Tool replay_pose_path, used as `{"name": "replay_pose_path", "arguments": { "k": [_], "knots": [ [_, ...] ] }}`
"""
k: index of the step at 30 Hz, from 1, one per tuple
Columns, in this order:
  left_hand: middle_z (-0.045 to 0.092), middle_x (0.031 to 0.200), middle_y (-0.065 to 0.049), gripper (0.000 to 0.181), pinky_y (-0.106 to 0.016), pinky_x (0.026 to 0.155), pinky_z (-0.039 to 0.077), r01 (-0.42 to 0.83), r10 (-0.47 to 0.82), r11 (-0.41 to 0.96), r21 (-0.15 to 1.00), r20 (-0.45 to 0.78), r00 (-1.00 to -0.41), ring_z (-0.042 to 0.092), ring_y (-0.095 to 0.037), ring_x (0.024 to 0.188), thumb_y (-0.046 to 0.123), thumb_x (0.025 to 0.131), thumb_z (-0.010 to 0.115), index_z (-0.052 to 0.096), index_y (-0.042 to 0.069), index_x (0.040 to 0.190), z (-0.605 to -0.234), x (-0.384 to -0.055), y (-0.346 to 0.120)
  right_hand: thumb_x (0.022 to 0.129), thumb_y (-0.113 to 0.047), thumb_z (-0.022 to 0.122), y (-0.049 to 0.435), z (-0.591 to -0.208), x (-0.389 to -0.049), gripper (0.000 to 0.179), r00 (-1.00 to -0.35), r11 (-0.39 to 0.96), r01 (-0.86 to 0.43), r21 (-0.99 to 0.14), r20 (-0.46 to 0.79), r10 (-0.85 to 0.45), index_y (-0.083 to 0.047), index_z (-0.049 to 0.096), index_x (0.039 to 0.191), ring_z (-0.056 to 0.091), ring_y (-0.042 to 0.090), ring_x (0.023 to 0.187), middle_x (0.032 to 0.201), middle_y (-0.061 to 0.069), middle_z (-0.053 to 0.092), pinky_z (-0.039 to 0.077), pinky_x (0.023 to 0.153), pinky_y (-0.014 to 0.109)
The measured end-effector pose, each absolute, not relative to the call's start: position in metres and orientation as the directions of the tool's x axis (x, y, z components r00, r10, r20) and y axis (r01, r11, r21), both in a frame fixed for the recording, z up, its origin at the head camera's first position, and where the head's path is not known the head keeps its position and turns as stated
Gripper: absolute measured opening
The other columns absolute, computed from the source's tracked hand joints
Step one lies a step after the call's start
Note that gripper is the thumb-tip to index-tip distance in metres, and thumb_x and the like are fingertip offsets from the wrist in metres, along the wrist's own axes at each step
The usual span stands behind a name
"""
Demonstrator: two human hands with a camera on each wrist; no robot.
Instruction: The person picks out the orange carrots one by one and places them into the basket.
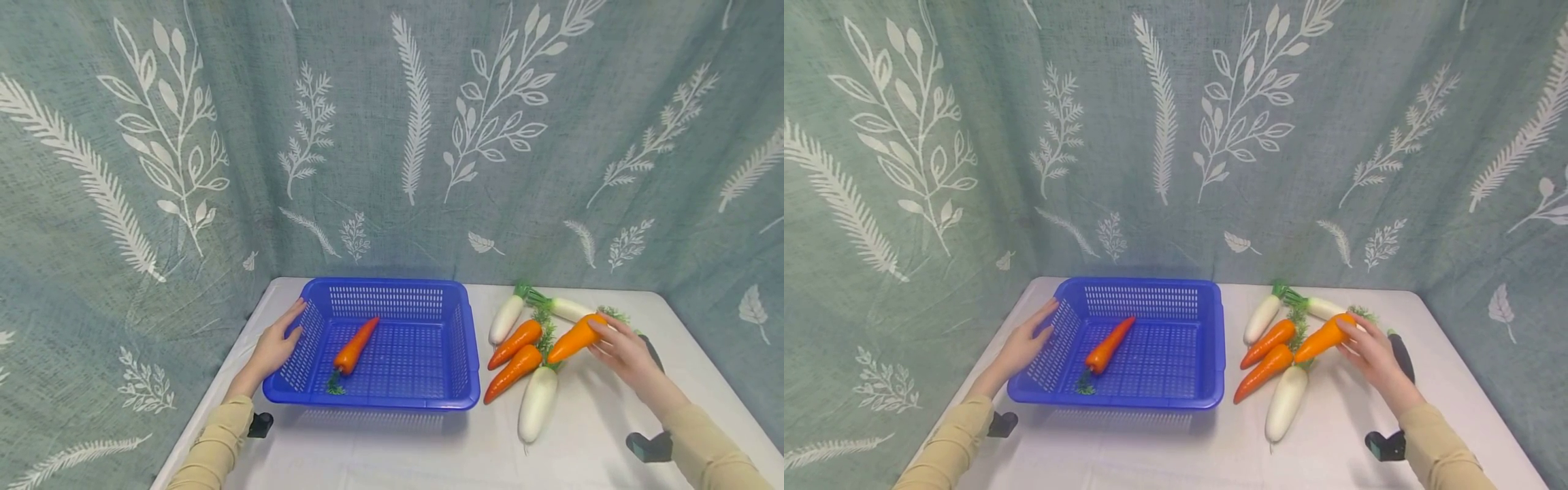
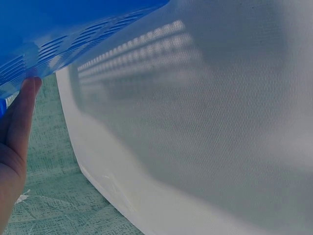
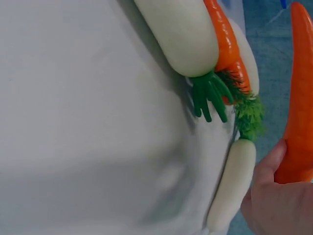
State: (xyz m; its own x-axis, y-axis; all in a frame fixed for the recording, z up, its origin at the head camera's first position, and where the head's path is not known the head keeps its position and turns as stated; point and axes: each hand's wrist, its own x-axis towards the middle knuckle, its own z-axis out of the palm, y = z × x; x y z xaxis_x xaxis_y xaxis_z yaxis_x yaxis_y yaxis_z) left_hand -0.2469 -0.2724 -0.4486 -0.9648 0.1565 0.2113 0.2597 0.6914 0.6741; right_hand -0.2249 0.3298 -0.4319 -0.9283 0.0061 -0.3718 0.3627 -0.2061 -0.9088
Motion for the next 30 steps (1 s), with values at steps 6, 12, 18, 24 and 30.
{"name": "replay_pose_path", "arguments": {
  "k": [6,12,18,24,30],
  "knots": [
    [0.028,0.154,-0.019,0.048,-0.056,0.113,0.025,0.258,0.157,0.692,0.674,0.208,-0.965,0.027,-0.042,0.14,0.001,0.097,0.043,0.035,-0.002,0.144,-0.449,-0.246,-0.272,0.093,-0.029,0.06,0.326,-0.437,-0.224,0.089,-0.921,-0.206,0.383,-0.901,-0.39,-0.007,-0.015,-0.004,0.153,0.059,-0.004,0.08,0.083,-0.022,0.058,0.053,0.078,0.014],
    [0.028,0.154,-0.018,0.048,-0.056,0.113,0.025,0.258,0.155,0.695,0.671,0.21,-0.965,0.027,-0.042,0.14,0.001,0.097,0.043,0.036,-0.001,0.144,-0.449,-0.247,-0.273,0.092,-0.029,0.06,0.32,-0.436,-0.224,0.08,-0.936,-0.198,0.348,-0.916,-0.352,-0.02,-0.02,0.009,0.153,0.06,-0.004,0.084,0.087,-0.022,0.059,0.053,0.079,0.013],
    [0.028,0.154,-0.018,0.048,-0.056,0.113,0.025,0.25,0.151,0.7,0.669,0.204,-0.967,0.027,-0.042,0.14,0.001,0.097,0.043,0.035,0.0,0.145,-0.448,-0.249,-0.273,0.093,-0.024,0.06,0.312,-0.435,-0.227,0.058,-0.943,-0.242,0.329,-0.913,-0.329,-0.042,-0.025,0.027,0.141,0.061,-0.003,0.084,0.087,-0.02,0.061,0.053,0.078,0.013],
    [0.027,0.154,-0.018,0.048,-0.057,0.112,0.025,0.25,0.154,0.701,0.668,0.201,-0.967,0.027,-0.042,0.14,0.002,0.097,0.043,0.035,0.0,0.145,-0.448,-0.248,-0.273,0.094,-0.024,0.058,0.3,-0.436,-0.227,0.064,-0.951,-0.206,0.31,-0.928,-0.306,-0.052,-0.021,0.022,0.147,0.06,-0.004,0.086,0.089,-0.022,0.06,0.052,0.079,0.013],
    [0.027,0.155,-0.017,0.049,-0.057,0.113,0.025,0.246,0.15,0.7,0.67,0.198,-0.969,0.027,-0.042,0.14,0.002,0.097,0.043,0.035,0.0,0.145,-0.45,-0.248,-0.273,0.095,-0.024,0.057,0.29,-0.434,-0.227,0.068,-0.949,-0.201,0.314,-0.928,-0.309,-0.054,-0.02,0.018,0.15,0.059,-0.004,0.086,0.089,-0.022,0.059,0.052,0.08,0.012]
  ]
}}
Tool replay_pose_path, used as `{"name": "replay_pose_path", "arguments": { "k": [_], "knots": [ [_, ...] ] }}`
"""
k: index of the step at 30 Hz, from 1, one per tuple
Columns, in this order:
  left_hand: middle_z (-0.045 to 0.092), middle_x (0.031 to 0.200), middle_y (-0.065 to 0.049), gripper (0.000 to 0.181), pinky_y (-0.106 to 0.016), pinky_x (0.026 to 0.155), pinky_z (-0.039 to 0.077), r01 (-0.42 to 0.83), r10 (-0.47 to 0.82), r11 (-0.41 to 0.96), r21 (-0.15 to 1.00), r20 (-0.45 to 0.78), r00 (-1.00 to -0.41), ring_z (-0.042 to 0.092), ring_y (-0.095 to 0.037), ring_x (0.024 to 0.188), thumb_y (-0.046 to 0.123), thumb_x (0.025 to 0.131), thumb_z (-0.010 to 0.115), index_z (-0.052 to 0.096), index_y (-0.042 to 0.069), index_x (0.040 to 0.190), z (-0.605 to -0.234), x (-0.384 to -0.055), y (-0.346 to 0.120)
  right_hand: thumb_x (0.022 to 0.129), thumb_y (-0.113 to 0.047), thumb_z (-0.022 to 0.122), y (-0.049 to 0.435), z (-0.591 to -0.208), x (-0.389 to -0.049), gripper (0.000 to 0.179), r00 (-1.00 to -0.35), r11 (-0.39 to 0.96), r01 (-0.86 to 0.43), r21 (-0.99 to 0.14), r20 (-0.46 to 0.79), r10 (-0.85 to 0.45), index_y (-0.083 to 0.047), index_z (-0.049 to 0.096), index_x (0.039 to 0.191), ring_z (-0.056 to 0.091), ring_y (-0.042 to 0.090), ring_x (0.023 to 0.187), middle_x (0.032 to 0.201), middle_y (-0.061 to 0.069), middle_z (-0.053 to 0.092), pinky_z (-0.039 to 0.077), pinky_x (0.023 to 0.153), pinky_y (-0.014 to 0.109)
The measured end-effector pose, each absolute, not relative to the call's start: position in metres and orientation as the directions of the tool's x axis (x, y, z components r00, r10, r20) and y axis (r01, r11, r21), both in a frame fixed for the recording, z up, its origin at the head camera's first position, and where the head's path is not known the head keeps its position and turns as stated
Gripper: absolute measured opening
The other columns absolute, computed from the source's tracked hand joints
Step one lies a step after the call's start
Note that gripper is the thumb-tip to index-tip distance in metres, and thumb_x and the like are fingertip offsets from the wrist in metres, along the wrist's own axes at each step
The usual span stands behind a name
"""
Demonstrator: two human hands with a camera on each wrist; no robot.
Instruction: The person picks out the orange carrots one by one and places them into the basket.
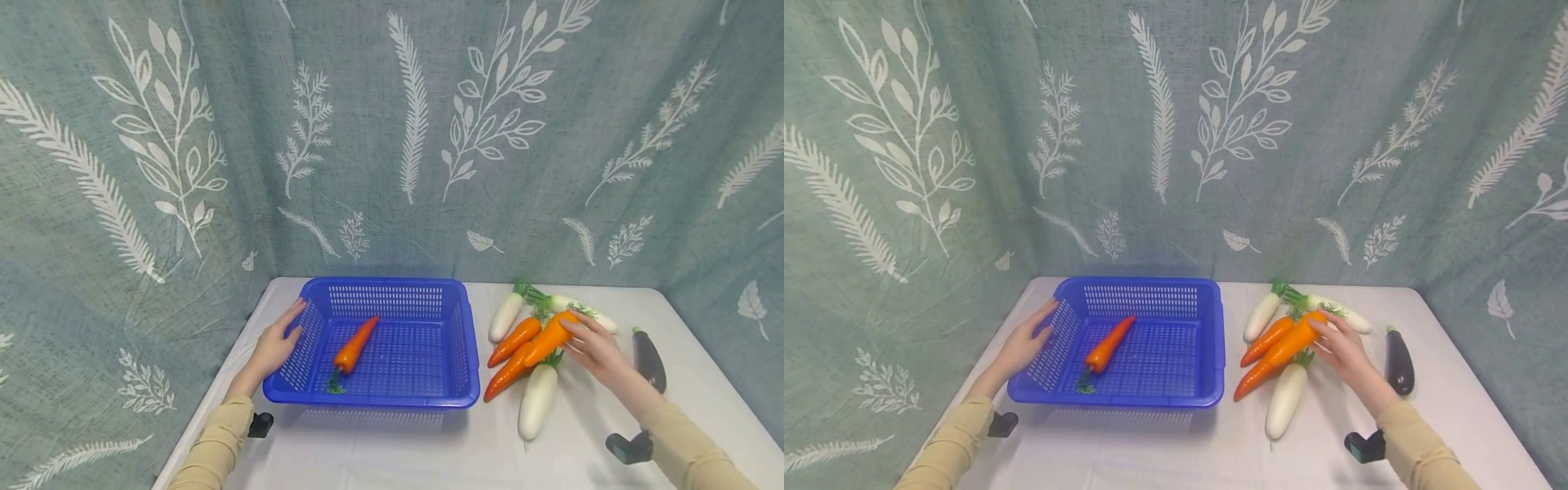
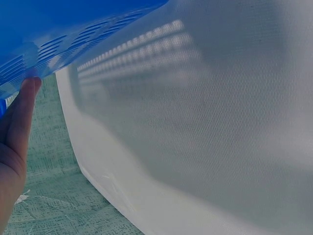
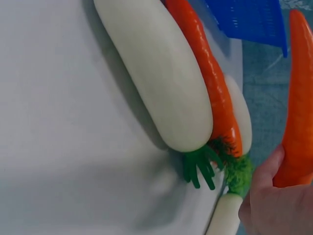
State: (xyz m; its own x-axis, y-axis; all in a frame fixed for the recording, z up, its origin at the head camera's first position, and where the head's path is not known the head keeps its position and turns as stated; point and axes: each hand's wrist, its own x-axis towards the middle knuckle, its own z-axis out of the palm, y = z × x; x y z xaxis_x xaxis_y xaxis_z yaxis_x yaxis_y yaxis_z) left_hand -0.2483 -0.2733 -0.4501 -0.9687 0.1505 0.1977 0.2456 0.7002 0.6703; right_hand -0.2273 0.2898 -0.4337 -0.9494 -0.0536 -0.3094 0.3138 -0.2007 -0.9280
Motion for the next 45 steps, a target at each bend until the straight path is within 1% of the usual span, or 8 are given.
{"name": "replay_pose_path", "arguments": {
  "k": [4,8,13,29,31,37,39,45],
  "knots": [
    [0.027,0.155,-0.017,0.049,-0.057,0.112,0.025,0.242,0.153,0.699,0.673,0.189,-0.97,0.026,-0.042,0.14,0.002,0.097,0.043,0.035,0.001,0.145,-0.451,-0.25,-0.274,0.095,-0.023,0.056,0.283,-0.43,-0.228,0.075,-0.947,-0.209,0.32,-0.924,-0.316,-0.056,-0.015,0.01,0.154,0.06,-0.004,0.086,0.089,-0.022,0.059,0.052,0.08,0.013],
    [0.027,0.154,-0.018,0.049,-0.058,0.112,0.025,0.253,0.157,0.702,0.665,0.201,-0.967,0.027,-0.043,0.14,0.002,0.096,0.044,0.036,0.0,0.144,-0.451,-0.251,-0.274,0.095,-0.022,0.056,0.276,-0.426,-0.227,0.074,-0.949,-0.215,0.316,-0.924,-0.31,-0.06,-0.015,0.011,0.153,0.06,-0.004,0.086,0.09,-0.022,0.06,0.052,0.081,0.013],
    [0.027,0.155,-0.018,0.049,-0.058,0.112,0.025,0.25,0.158,0.702,0.667,0.197,-0.968,0.026,-0.043,0.14,0.002,0.096,0.043,0.035,0.0,0.145,-0.452,-0.251,-0.274,0.095,-0.023,0.056,0.264,-0.421,-0.226,0.078,-0.949,-0.205,0.316,-0.926,-0.308,-0.068,-0.012,0.006,0.154,0.06,-0.003,0.087,0.091,-0.021,0.058,0.052,0.081,0.014],
    [0.026,0.155,-0.016,0.05,-0.056,0.114,0.024,0.232,0.152,0.695,0.681,0.176,-0.973,0.025,-0.042,0.141,0.002,0.096,0.043,0.035,0.001,0.145,-0.452,-0.25,-0.274,0.096,-0.024,0.056,0.233,-0.414,-0.227,0.073,-0.946,-0.19,0.322,-0.927,-0.308,-0.099,-0.014,0.012,0.153,0.06,-0.002,0.085,0.094,-0.018,0.058,0.052,0.081,0.014],
    [0.026,0.155,-0.016,0.049,-0.056,0.113,0.024,0.234,0.151,0.696,0.679,0.18,-0.972,0.025,-0.042,0.141,0.002,0.096,0.043,0.035,0.001,0.145,-0.452,-0.25,-0.274,0.095,-0.025,0.056,0.229,-0.413,-0.228,0.073,-0.947,-0.184,0.32,-0.93,-0.307,-0.093,-0.014,0.013,0.153,0.06,-0.001,0.086,0.097,-0.016,0.057,0.052,0.082,0.014],
    [0.027,0.155,-0.017,0.049,-0.058,0.112,0.025,0.243,0.152,0.698,0.674,0.192,-0.969,0.026,-0.043,0.14,0.002,0.096,0.044,0.036,0.0,0.144,-0.452,-0.251,-0.273,0.095,-0.025,0.057,0.22,-0.41,-0.229,0.068,-0.948,-0.163,0.316,-0.935,-0.305,-0.089,-0.018,0.021,0.152,0.055,0.0,0.094,0.124,-0.003,0.044,0.052,0.085,0.015],
    [0.027,0.155,-0.017,0.049,-0.058,0.112,0.025,0.241,0.152,0.699,0.673,0.188,-0.97,0.026,-0.043,0.14,0.003,0.096,0.043,0.035,0.0,0.145,-0.451,-0.25,-0.273,0.095,-0.025,0.057,0.217,-0.41,-0.229,0.067,-0.949,-0.161,0.314,-0.936,-0.304,-0.088,-0.019,0.023,0.151,0.055,0.0,0.095,0.126,-0.002,0.042,0.052,0.085,0.015],
    [0.026,0.155,-0.017,0.05,-0.058,0.112,0.025,0.235,0.156,0.702,0.672,0.177,-0.972,0.025,-0.043,0.14,0.002,0.096,0.043,0.034,0.001,0.145,-0.451,-0.25,-0.273,0.095,-0.024,0.057,0.208,-0.411,-0.23,0.062,-0.954,-0.177,0.298,-0.938,-0.284,-0.097,-0.016,0.027,0.149,0.058,0.002,0.094,0.109,-0.01,0.052,0.052,0.083,0.016]
  ]
}}
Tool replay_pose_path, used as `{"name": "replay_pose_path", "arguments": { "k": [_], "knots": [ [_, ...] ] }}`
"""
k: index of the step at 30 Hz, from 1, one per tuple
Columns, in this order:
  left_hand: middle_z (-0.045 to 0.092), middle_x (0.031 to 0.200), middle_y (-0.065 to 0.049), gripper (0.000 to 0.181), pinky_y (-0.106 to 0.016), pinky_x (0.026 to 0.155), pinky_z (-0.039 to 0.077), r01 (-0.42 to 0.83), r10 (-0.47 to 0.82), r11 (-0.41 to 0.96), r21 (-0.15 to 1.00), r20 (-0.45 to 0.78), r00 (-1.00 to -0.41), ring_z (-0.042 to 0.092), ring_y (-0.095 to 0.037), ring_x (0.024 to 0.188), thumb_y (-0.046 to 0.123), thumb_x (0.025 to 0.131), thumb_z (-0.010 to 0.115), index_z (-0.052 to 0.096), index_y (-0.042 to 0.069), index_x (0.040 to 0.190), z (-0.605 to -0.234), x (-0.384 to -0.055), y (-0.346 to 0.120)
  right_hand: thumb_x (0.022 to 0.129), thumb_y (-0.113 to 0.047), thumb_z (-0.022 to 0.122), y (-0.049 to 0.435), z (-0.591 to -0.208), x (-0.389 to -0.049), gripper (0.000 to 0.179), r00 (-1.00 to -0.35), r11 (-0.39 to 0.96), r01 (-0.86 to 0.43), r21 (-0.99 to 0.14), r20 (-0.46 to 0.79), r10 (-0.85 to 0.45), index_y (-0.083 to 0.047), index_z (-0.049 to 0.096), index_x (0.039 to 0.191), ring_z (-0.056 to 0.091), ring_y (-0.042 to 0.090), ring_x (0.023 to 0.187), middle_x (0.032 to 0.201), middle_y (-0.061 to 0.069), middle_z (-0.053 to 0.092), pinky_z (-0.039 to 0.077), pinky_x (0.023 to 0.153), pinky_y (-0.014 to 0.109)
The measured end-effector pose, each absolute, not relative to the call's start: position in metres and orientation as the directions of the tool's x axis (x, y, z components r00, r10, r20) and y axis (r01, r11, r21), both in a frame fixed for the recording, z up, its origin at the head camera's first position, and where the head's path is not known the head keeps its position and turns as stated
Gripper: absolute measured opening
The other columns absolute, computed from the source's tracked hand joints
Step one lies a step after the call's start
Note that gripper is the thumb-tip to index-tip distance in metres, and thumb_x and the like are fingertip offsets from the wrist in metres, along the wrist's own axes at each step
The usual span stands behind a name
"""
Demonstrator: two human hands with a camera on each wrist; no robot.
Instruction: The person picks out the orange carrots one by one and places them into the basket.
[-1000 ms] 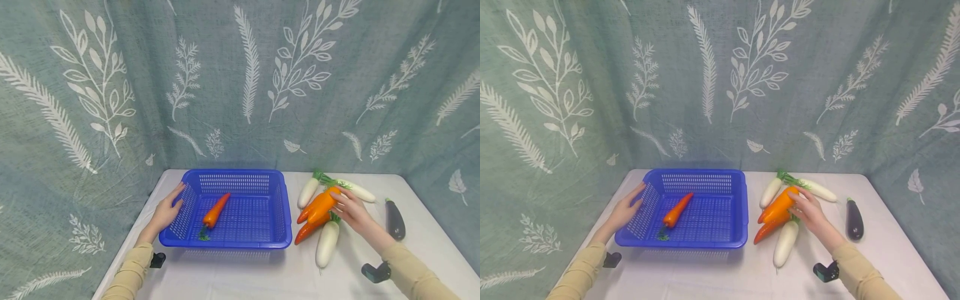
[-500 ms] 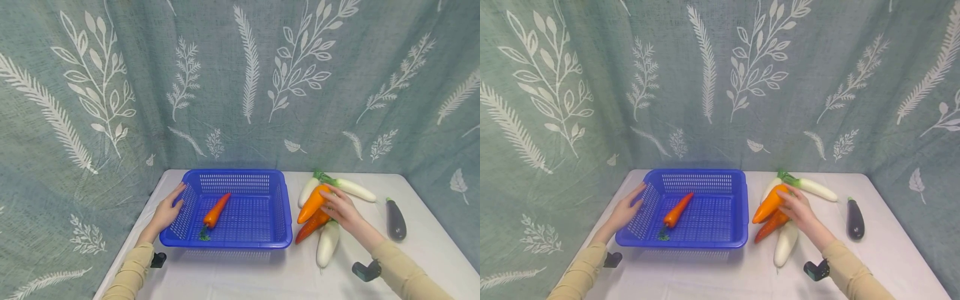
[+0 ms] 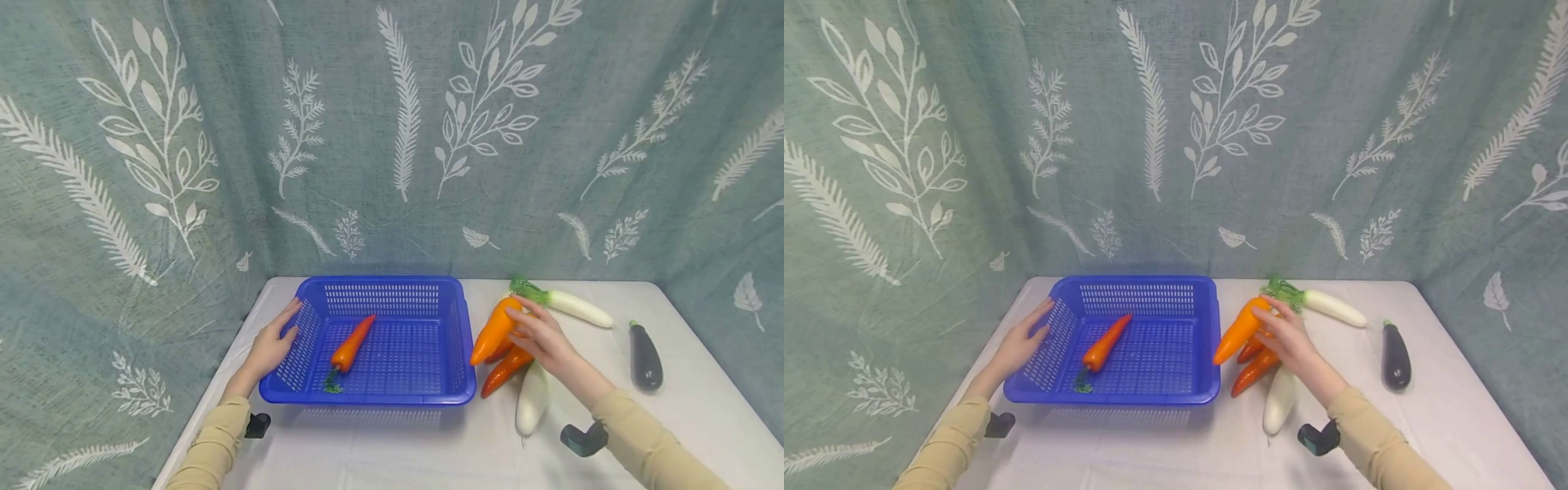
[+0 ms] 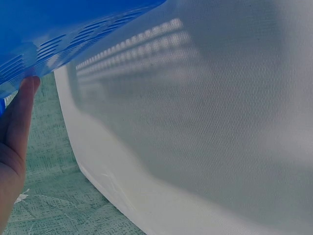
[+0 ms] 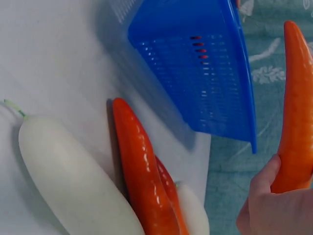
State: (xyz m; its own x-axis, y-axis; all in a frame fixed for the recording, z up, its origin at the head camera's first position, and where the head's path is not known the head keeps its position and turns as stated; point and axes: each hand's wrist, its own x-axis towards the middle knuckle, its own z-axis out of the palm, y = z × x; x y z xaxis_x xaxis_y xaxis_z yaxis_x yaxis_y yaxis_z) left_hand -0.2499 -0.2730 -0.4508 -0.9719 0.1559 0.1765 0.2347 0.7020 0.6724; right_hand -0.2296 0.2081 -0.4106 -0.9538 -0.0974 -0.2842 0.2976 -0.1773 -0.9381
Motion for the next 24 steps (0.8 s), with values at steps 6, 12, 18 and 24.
{"name": "replay_pose_path", "arguments": {
  "k": [6,12,18,24],
  "knots": [
    [0.026,0.155,-0.017,0.049,-0.058,0.112,0.025,0.231,0.151,0.702,0.673,0.177,-0.973,0.025,-0.043,0.14,0.002,0.096,0.043,0.035,0.001,0.145,-0.451,-0.249,-0.273,0.096,-0.021,0.055,0.2,-0.41,-0.231,0.062,-0.955,-0.212,0.293,-0.932,-0.273,-0.115,-0.013,0.025,0.15,0.059,0.002,0.089,0.098,-0.014,0.058,0.052,0.083,0.016],
    [0.026,0.155,-0.017,0.05,-0.059,0.112,0.025,0.238,0.156,0.699,0.674,0.181,-0.971,0.025,-0.044,0.14,0.002,0.096,0.043,0.034,0.001,0.145,-0.449,-0.25,-0.273,0.096,-0.018,0.055,0.188,-0.406,-0.233,0.064,-0.958,-0.282,0.282,-0.917,-0.251,-0.14,-0.01,0.023,0.15,0.063,0.005,0.09,0.098,-0.011,0.06,0.054,0.083,0.019],
    [0.025,0.155,-0.017,0.05,-0.058,0.112,0.024,0.229,0.154,0.703,0.674,0.17,-0.973,0.025,-0.044,0.14,0.002,0.096,0.043,0.034,0.001,0.145,-0.448,-0.25,-0.273,0.096,-0.019,0.055,0.175,-0.403,-0.235,0.063,-0.954,-0.274,0.292,-0.916,-0.259,-0.15,-0.01,0.024,0.15,0.062,0.006,0.093,0.101,-0.01,0.061,0.053,0.084,0.02],
    [0.025,0.156,-0.016,0.05,-0.058,0.113,0.023,0.221,0.149,0.701,0.678,0.164,-0.975,0.024,-0.043,0.141,0.003,0.097,0.043,0.034,0.002,0.146,-0.448,-0.249,-0.273,0.096,-0.018,0.056,0.163,-0.403,-0.236,0.061,-0.952,-0.287,0.297,-0.911,-0.259,-0.163,-0.011,0.027,0.149,0.062,0.006,0.095,0.107,-0.008,0.058,0.054,0.087,0.021]
  ]
}}
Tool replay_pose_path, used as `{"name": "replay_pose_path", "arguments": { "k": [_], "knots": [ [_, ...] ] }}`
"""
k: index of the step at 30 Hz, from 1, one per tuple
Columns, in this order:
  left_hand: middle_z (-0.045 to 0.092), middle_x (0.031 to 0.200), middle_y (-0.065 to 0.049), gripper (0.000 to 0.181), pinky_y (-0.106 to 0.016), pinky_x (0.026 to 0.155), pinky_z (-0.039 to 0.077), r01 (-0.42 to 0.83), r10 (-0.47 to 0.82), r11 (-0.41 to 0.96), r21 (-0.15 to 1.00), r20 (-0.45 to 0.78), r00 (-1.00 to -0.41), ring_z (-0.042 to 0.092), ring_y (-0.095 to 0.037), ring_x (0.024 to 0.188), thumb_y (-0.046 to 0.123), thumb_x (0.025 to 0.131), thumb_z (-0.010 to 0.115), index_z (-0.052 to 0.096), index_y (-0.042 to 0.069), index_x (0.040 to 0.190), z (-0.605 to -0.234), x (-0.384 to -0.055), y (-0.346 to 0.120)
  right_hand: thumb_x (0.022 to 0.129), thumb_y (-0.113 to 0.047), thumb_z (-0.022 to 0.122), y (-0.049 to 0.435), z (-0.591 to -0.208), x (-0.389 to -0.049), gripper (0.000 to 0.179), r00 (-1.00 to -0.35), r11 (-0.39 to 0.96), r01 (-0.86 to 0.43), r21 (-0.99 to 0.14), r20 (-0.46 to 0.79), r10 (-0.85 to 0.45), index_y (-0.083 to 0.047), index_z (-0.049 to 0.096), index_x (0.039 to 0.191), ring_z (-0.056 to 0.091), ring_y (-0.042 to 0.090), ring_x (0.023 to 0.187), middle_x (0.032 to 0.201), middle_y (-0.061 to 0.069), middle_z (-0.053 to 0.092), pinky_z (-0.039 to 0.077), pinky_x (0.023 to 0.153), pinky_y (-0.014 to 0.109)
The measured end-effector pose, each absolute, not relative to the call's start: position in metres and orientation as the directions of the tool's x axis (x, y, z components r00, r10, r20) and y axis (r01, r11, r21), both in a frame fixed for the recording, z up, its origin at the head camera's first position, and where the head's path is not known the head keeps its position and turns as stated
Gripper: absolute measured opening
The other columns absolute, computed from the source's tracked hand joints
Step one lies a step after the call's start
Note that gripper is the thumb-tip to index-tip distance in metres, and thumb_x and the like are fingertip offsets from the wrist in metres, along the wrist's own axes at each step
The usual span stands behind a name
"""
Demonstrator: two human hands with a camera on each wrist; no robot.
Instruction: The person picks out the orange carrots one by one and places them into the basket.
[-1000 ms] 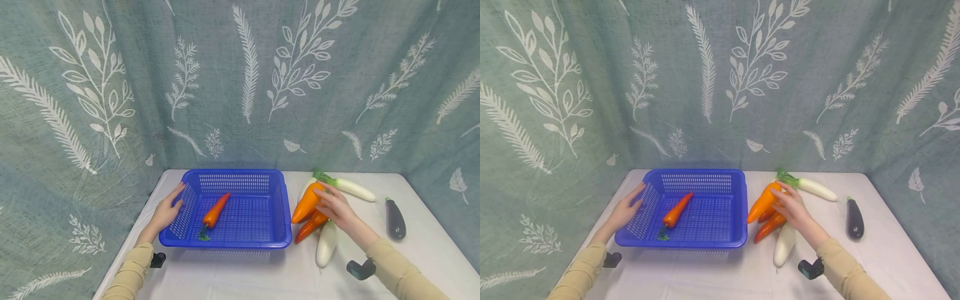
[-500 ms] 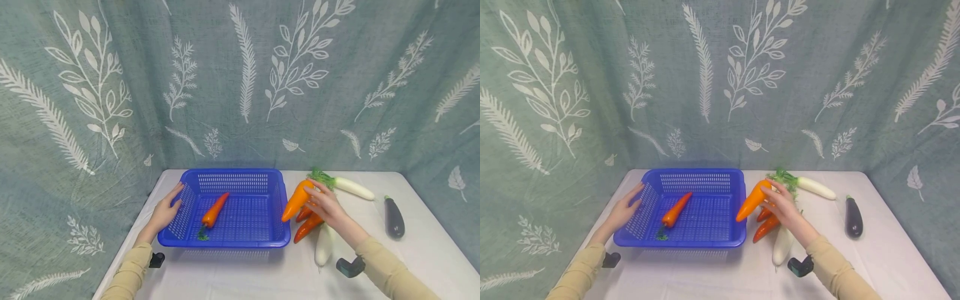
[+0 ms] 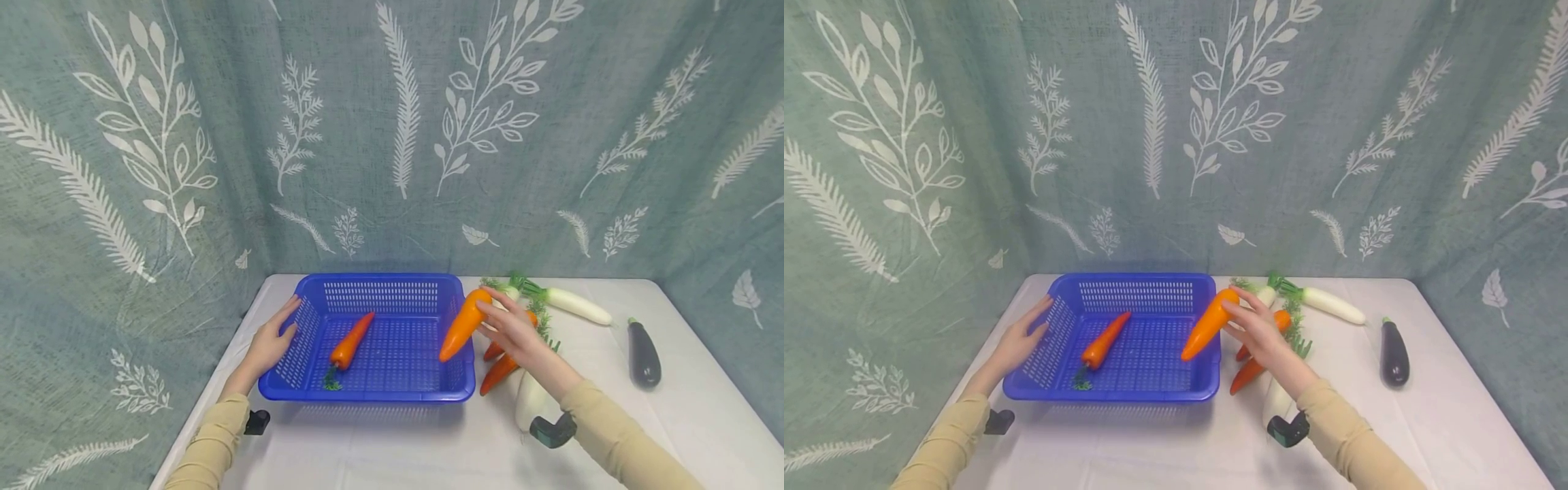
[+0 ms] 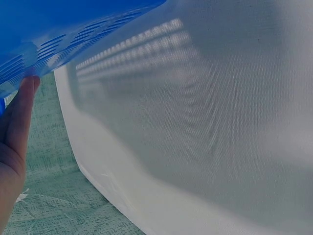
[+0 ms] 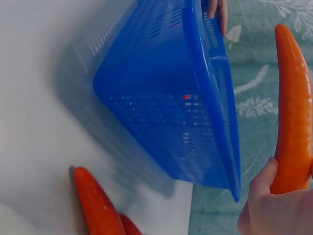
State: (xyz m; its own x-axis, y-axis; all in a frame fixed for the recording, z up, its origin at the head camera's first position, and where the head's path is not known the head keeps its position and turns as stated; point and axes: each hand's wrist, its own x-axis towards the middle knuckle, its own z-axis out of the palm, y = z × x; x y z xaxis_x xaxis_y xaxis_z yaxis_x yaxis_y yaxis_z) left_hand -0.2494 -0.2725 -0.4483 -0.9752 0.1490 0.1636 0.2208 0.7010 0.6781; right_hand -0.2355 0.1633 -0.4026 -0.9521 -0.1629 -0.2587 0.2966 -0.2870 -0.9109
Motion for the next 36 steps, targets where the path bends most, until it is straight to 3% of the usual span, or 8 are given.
{"name": "replay_pose_path", "arguments": {
  "k": [19,27,36],
  "knots": [
    [0.026,0.155,-0.016,0.048,-0.057,0.114,0.023,0.232,0.15,0.698,0.677,0.178,-0.972,0.025,-0.043,0.14,0.003,0.098,0.043,0.035,0.001,0.145,-0.447,-0.249,-0.273,0.094,-0.009,0.054,0.114,-0.401,-0.239,0.054,-0.961,-0.274,0.252,-0.928,-0.205,-0.187,-0.009,0.035,0.145,0.063,0.006,0.088,0.103,-0.004,0.059,0.054,0.088,0.026],
    [0.026,0.155,-0.017,0.048,-0.056,0.114,0.023,0.237,0.151,0.696,0.678,0.184,-0.971,0.026,-0.042,0.14,0.002,0.097,0.042,0.035,0.001,0.145,-0.449,-0.251,-0.272,0.094,-0.007,0.053,0.097,-0.409,-0.241,0.055,-0.964,-0.284,0.223,-0.932,-0.168,-0.206,-0.005,0.034,0.145,0.063,0.005,0.088,0.098,-0.009,0.061,0.051,0.093,0.032],
    [0.026,0.155,-0.018,0.049,-0.058,0.113,0.024,0.239,0.156,0.695,0.678,0.183,-0.971,0.025,-0.044,0.14,0.003,0.097,0.043,0.035,0.0,0.145,-0.449,-0.249,-0.273,0.092,-0.005,0.055,0.077,-0.422,-0.243,0.051,-0.975,-0.288,0.195,-0.938,-0.152,-0.164,-0.002,0.04,0.14,0.062,0.006,0.083,0.097,-0.003,0.058,0.055,0.084,0.029]
  ]
}}
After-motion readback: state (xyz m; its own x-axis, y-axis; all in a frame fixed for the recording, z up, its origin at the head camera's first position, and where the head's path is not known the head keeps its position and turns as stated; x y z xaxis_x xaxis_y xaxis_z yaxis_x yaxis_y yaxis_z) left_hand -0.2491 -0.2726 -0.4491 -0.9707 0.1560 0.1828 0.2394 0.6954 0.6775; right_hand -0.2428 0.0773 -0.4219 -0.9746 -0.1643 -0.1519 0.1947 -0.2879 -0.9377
